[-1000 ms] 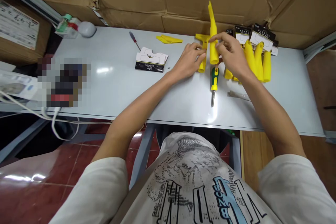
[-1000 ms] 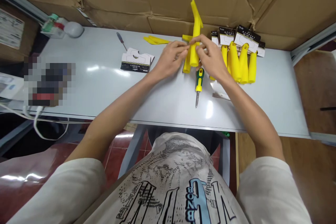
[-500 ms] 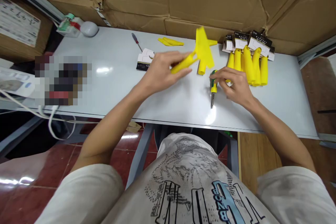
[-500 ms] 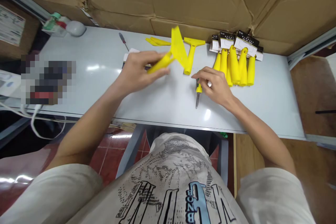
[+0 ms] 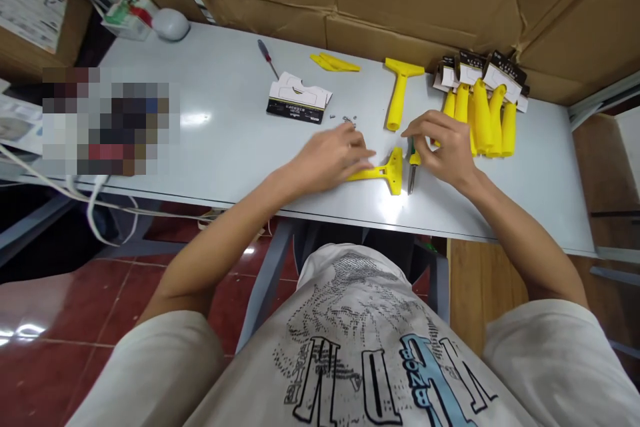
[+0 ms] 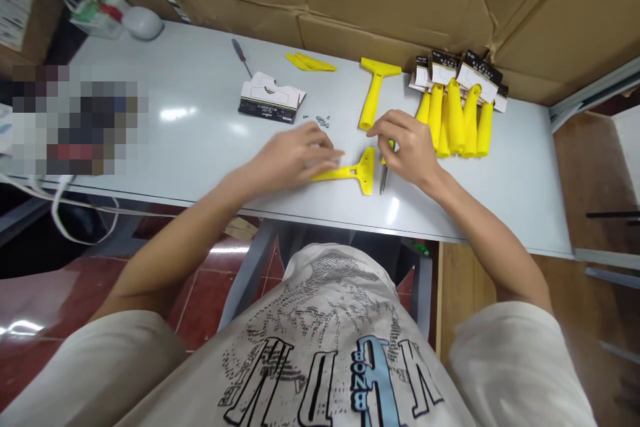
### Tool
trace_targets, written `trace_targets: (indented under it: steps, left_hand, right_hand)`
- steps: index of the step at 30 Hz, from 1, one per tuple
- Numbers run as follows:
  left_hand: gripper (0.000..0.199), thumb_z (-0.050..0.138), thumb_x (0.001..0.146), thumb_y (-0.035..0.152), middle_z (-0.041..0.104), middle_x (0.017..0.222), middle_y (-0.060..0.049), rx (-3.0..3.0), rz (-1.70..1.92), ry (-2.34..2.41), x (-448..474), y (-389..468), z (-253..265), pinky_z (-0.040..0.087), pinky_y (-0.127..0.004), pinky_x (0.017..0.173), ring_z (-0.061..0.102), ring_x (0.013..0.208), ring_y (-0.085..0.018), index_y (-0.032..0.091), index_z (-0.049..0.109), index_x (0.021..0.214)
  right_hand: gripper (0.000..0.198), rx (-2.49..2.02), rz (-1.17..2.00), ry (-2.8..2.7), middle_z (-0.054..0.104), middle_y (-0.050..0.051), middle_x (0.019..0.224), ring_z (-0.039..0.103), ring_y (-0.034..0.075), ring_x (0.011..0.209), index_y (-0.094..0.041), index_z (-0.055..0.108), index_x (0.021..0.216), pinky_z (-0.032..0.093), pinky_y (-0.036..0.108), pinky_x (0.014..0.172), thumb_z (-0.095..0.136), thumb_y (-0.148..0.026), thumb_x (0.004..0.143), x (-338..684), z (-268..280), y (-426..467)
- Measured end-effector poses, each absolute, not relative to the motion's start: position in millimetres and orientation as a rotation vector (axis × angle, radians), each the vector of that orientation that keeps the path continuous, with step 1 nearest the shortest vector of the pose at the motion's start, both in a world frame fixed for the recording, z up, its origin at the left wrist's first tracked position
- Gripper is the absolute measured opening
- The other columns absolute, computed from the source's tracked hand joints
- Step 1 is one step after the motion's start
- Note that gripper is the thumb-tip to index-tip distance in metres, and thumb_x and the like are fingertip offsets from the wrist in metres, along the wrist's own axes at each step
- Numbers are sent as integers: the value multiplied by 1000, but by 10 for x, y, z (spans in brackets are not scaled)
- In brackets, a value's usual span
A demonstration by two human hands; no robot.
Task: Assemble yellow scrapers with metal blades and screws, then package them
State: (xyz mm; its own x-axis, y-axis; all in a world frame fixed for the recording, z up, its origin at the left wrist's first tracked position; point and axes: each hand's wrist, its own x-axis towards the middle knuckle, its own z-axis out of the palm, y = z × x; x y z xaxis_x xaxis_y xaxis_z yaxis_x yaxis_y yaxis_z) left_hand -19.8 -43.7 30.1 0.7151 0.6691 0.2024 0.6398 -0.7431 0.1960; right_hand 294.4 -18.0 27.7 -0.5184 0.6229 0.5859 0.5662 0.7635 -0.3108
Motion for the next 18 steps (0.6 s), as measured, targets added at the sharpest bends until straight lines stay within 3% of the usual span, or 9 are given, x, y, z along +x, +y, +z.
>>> trace_targets:
  steps: [4, 6, 9, 12, 15, 18]
  left_hand:
    - [48, 60, 127, 58, 84, 134, -14, 2735, 477, 1303, -735, 204, 412, 60, -52, 104, 65, 132, -38, 27, 87, 152]
    - [75, 48, 122, 86, 82, 135, -12, 2788, 419, 1291, -1114, 558, 387, 56, -55, 111, 55, 130, -36, 29, 85, 154]
    - [116, 34, 98, 121, 81, 128, -8, 2804, 466, 1022, -1602, 950, 252, 50, -55, 121, 51, 118, -29, 32, 86, 151]
    - [116, 53, 85, 127, 85, 120, -8, 2755, 484, 944, -1758, 1069, 166, 52, -57, 120, 54, 109, -28, 31, 90, 140]
    - [106, 61, 95, 118, 87, 126, -7, 2740, 581, 885, -1526, 918, 308, 54, -58, 122, 61, 112, -28, 30, 88, 148]
    - [77, 73, 105, 100, 88, 143, -2, 2654, 714, 852, -1070, 570, 619, 60, -54, 115, 70, 117, -29, 44, 83, 157]
  right_hand:
    - [32, -976, -107, -2189, 87, 8, 106, 83, 27, 96, -28, 88, 108, 65, 43, 81, 58, -16, 107, 3331, 208, -277]
    - [29, -1107, -228, -2189, 87, 7, 103, 81, 26, 92, -28, 87, 103, 63, 44, 77, 59, -20, 105, 3612, 221, -429]
    - [29, -1218, -260, -2226, 89, 7, 105, 81, 28, 93, -29, 90, 103, 58, 45, 76, 62, -21, 106, 4024, 282, -762]
    - [27, -1379, -214, -2324, 92, 11, 119, 80, 32, 100, -29, 93, 119, 53, 48, 76, 67, -29, 113, 4311, 293, -1045]
    - [32, -1501, -98, -2392, 89, 15, 125, 77, 38, 107, -26, 92, 132, 55, 50, 79, 73, -44, 114, 4433, 217, -1122]
    - [31, -1521, 69, -2415, 85, 14, 116, 73, 38, 109, -25, 91, 129, 61, 53, 88, 69, -41, 113, 4444, 135, -1046]
